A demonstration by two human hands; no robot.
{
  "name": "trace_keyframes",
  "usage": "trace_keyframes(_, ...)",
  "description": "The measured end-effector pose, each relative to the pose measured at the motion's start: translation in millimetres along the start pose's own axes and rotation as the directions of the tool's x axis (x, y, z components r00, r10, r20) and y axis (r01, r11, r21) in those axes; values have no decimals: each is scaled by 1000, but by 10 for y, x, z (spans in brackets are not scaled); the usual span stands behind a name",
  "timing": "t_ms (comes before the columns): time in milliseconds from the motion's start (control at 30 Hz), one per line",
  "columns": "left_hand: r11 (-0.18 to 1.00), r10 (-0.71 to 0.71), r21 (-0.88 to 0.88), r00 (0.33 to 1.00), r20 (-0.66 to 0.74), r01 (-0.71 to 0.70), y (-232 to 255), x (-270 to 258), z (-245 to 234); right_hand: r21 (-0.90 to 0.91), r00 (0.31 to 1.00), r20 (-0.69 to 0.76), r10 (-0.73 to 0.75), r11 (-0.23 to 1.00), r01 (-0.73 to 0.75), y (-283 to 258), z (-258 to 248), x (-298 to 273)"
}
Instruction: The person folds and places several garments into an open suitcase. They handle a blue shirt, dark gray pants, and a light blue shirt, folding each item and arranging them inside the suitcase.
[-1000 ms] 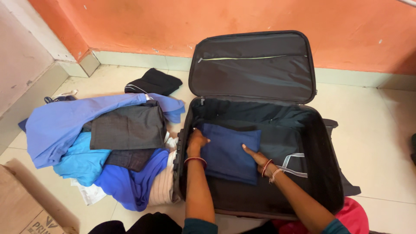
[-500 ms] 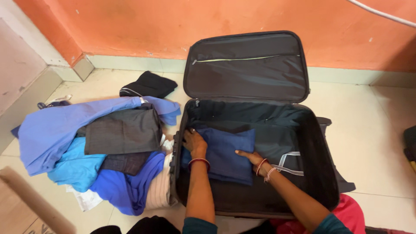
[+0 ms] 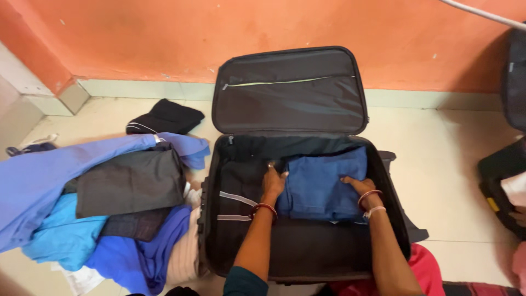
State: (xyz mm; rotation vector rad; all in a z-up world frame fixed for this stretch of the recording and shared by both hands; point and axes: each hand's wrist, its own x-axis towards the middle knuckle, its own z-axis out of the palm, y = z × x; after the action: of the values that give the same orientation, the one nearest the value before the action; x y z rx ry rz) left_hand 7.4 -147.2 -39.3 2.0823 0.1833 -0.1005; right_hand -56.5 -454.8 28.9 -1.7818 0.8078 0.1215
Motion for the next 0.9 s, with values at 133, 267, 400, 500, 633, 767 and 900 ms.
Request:
trace_keyframes(133,969,-133,229,978,160,94,135,-54,-17,-50,997,-40,62,997,-64,129,53,212)
trace_keyframes(267,964,-139,254,961,237,77,136,-44,84,-15,991,43,125,992,-124,141,1,189)
trace_keyframes(400,982,20,184,984,176,-53,181,58,169,100,930,273,246,954,-282,193,-227,-93)
trace_keyframes(500,969,181,144,974,135,-200,419,194,195,190,889,376,261,917,-350,351,-330,-413)
trace_keyframes(633,911,345,214,936,75,-353,769,225,381,214,885,364,291,899,-383,588,-373,-712)
trace_keyframes(767,942,195,263,978,77,-209,780,260,495,183,924,253,288,923,-338,614,-345,-562)
trace_keyframes(900,977,-12,213,978,210,-33,313,448,261,43,989,147,-16,999,9,472,-326,-89)
